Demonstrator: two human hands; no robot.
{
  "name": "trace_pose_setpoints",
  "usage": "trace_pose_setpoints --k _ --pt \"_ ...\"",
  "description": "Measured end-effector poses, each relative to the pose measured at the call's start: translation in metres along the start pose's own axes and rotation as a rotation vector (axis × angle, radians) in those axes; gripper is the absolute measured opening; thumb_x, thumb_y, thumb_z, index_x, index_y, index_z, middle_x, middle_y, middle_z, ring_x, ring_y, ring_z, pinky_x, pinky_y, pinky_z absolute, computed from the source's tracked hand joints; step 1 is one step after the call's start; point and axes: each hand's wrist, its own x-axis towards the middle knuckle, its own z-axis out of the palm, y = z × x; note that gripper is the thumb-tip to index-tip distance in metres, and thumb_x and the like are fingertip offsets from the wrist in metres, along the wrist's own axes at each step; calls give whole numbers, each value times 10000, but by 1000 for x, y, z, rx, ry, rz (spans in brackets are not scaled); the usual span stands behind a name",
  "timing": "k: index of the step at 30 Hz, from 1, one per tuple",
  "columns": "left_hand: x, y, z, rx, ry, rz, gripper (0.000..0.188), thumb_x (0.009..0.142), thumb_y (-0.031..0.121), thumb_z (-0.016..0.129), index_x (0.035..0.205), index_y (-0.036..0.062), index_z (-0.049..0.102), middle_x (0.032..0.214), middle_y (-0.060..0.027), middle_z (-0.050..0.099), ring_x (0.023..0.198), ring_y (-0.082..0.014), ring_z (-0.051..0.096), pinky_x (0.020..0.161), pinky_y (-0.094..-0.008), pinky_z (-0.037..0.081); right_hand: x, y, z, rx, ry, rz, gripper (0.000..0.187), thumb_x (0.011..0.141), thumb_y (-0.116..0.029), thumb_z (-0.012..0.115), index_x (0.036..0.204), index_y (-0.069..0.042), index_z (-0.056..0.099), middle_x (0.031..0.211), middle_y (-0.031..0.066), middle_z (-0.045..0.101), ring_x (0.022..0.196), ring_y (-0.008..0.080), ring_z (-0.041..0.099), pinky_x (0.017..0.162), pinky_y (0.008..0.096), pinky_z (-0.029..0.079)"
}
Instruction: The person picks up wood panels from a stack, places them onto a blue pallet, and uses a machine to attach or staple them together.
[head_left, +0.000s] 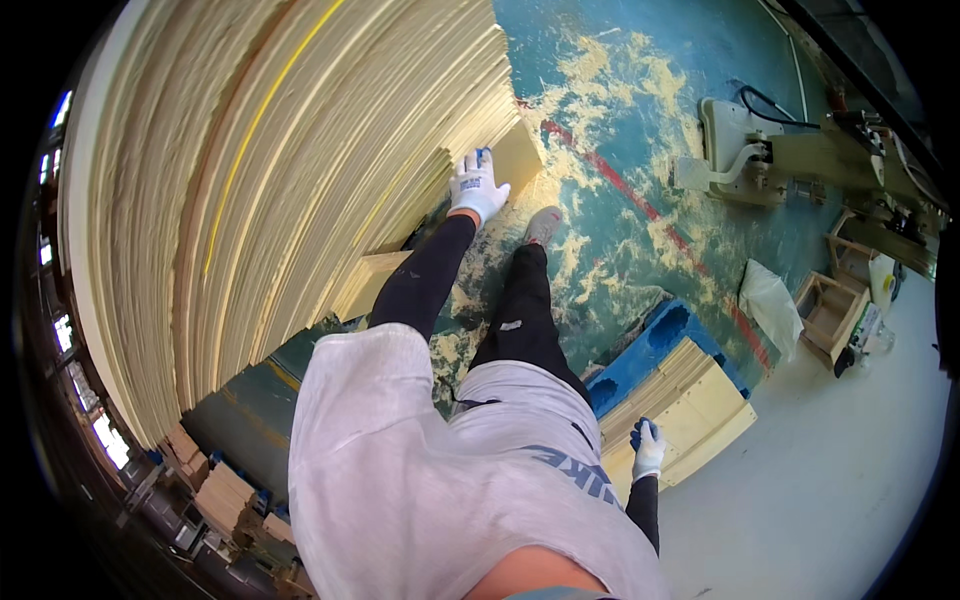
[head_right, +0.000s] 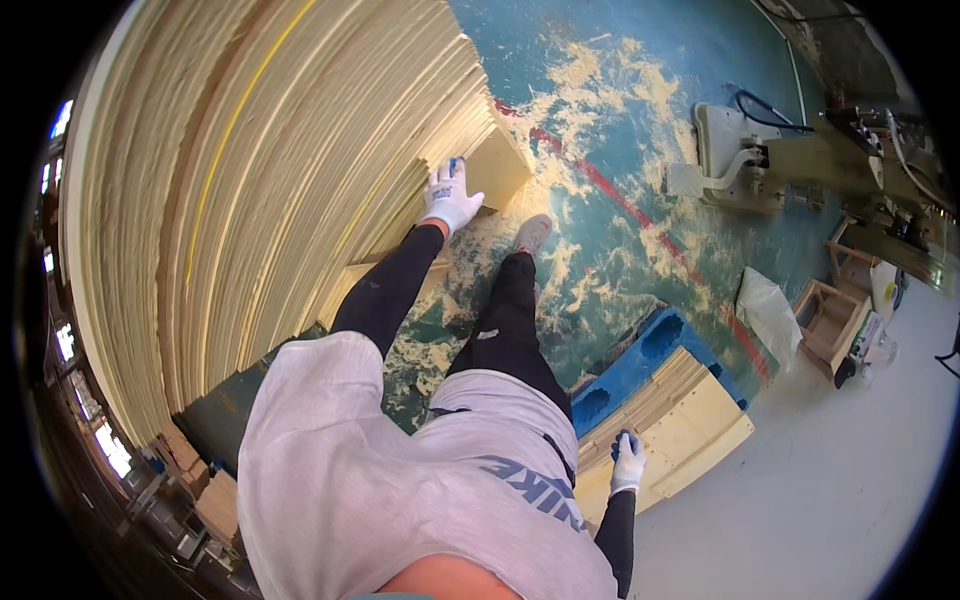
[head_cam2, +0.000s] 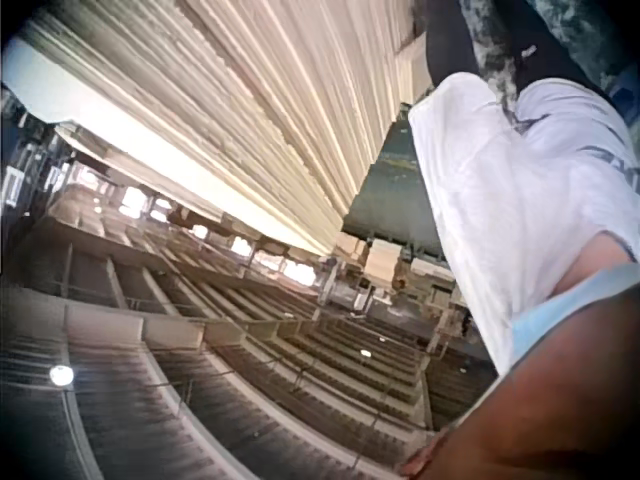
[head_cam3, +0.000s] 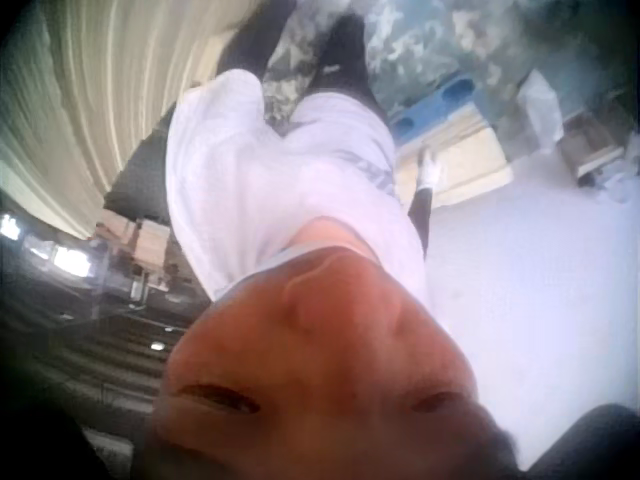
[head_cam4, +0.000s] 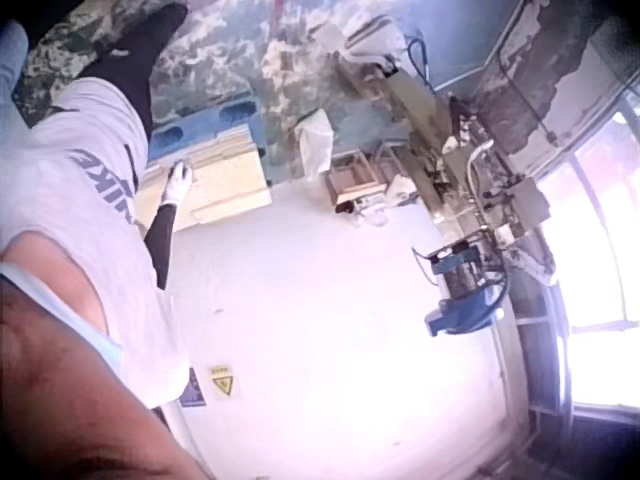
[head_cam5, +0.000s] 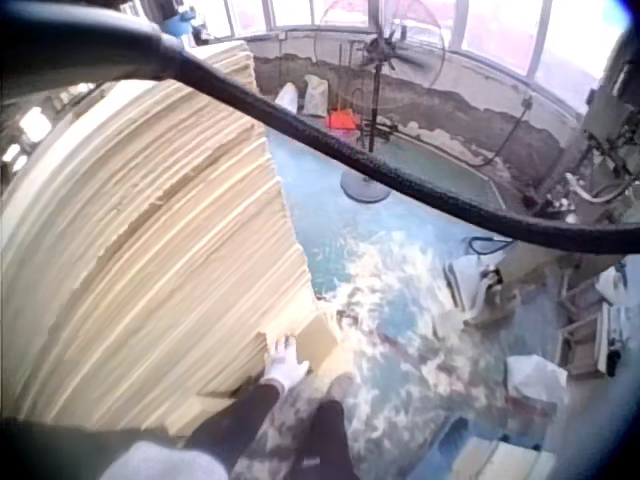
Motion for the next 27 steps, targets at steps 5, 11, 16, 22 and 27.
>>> trace_pose_setpoints --k 5,11,16,22,27 --pt "26 38 38 108 69 -179 924 786 462 770 1515 66 364 1567 -184 315 1444 -397 279 1144 -574 277 -4 -79 6 129 2 43 316 1018 -256 589 1233 -29 634 1075 70 678 888 142 641 781 281 514" --pt "44 62 17 73 -55 -52 625 789 404 768 1286 94 547 1264 -126 542 1179 -322 568 888 -489 520 21 -154 33 212 8 30 307 1028 -232 573 1250 -24 618 1121 75 677 927 153 650 835 288 516" --pt "93 116 45 50 -271 69 297 856 257 574 1088 86 648 1039 -193 705 996 -381 677 880 -499 525 62 -158 24 103 16 -137 303 1007 -231 620 1212 -8 638 1064 68 692 898 137 656 804 272 530" --pt "98 262 -22 -261 -178 170 317 755 259 705 963 33 625 848 -170 684 819 -332 682 740 -430 530 79 -347 52 -160 -91 -543 472 897 -311 735 1228 11 639 1170 167 679 1088 245 645 978 341 483" --pt "57 377 -44 -776 -63 255 488 721 147 738 1101 -36 492 1009 -181 620 868 -331 638 810 -423 524 131 -433 91 -545 -64 -937 878 797 -502 761 1453 -15 439 1472 268 442 1396 444 366 1146 486 339"
